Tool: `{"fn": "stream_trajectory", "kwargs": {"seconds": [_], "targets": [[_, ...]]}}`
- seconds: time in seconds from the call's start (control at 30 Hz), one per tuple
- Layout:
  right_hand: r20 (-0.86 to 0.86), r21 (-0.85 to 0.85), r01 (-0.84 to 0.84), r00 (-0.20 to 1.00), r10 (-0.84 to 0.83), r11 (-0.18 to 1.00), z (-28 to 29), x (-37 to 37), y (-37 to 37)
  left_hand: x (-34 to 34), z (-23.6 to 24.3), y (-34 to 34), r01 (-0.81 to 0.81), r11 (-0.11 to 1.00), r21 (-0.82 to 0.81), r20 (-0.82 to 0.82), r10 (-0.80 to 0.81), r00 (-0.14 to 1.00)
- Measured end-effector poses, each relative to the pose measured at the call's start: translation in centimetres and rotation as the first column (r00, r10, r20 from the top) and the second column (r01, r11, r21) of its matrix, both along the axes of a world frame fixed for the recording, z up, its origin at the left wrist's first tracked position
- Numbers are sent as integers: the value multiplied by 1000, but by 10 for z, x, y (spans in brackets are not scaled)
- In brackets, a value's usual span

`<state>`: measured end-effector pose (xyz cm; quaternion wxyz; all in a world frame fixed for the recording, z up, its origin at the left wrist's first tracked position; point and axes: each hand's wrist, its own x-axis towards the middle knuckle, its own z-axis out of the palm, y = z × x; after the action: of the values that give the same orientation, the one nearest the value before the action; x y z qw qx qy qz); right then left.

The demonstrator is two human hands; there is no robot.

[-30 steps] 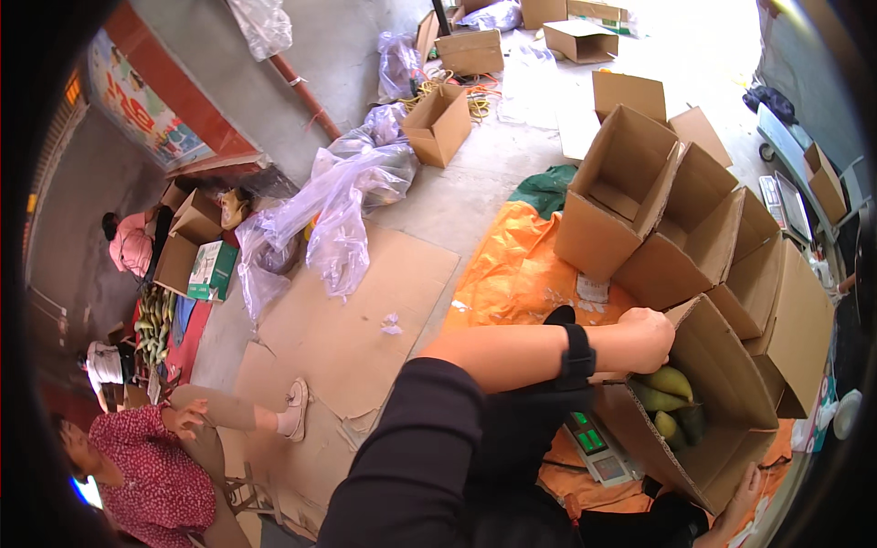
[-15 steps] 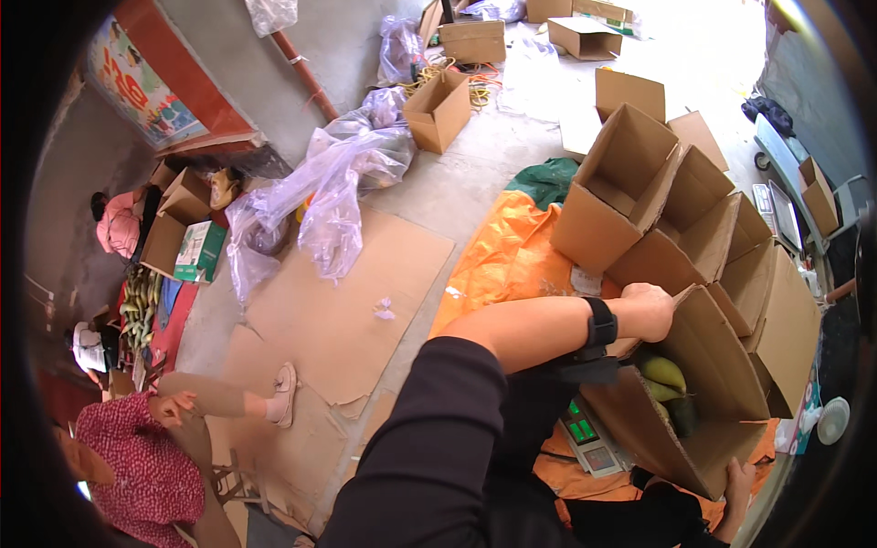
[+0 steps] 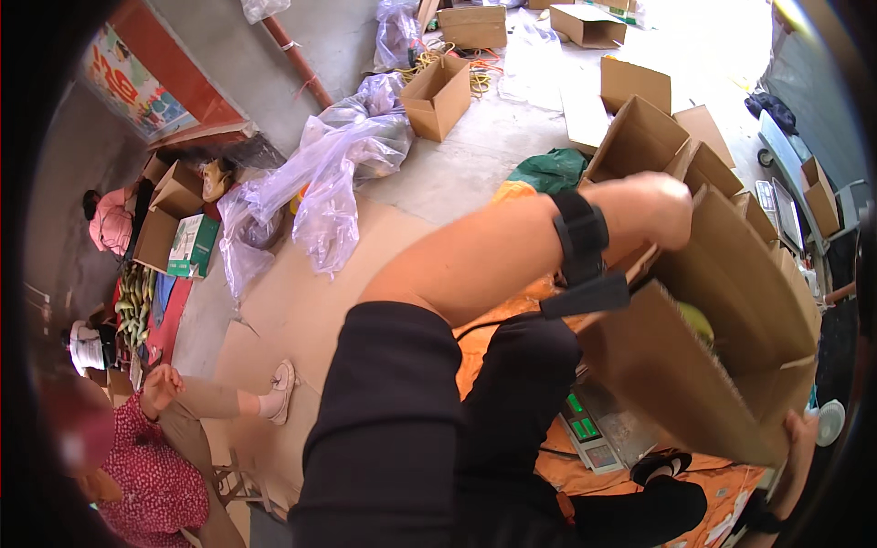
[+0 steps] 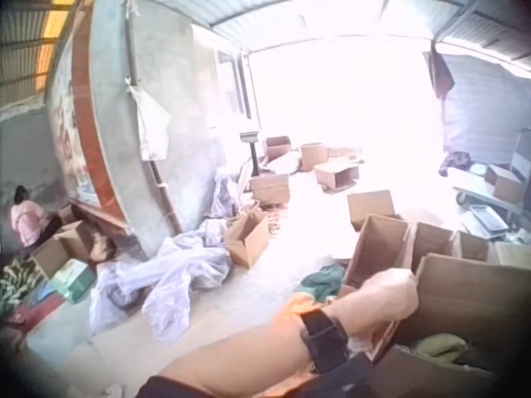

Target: Sorting and weighing papayas from a pile into cardboard boxes for packaging.

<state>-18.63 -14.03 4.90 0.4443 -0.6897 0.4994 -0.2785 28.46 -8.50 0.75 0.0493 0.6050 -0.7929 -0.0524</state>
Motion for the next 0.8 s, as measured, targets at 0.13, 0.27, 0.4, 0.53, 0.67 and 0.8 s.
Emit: {"fn": "stream_trajectory", "kwargs": {"seconds": [0.13, 0.27, 0.4, 0.53, 0.67, 0.8], "targets": [[-104, -23, -63, 993, 60, 998, 47, 6, -45, 32, 92, 65, -378, 903, 204, -125, 407, 905], [-118, -30, -249, 963, 244, 968, 90, 125, -20, 66, 124, 151, -608, 790, 79, -232, 608, 759], [-1, -284, -53, 998, 55, 957, 87, 188, -2, 102, 103, 222, -660, 741, -125, -208, 630, 748], [-150, -168, -534, 844, 514, 828, 70, 264, 27, 110, 77, 319, -773, 619, -141, -259, 730, 632], [-177, -119, -687, 726, 665, 717, 63, 328, 119, 103, 33, 434, -823, 552, -134, -60, 825, 563], [-517, -240, -783, 603, 607, 573, 20, 381, 192, 74, 0, 550, -987, 143, 72, -441, 892, 97]]}}
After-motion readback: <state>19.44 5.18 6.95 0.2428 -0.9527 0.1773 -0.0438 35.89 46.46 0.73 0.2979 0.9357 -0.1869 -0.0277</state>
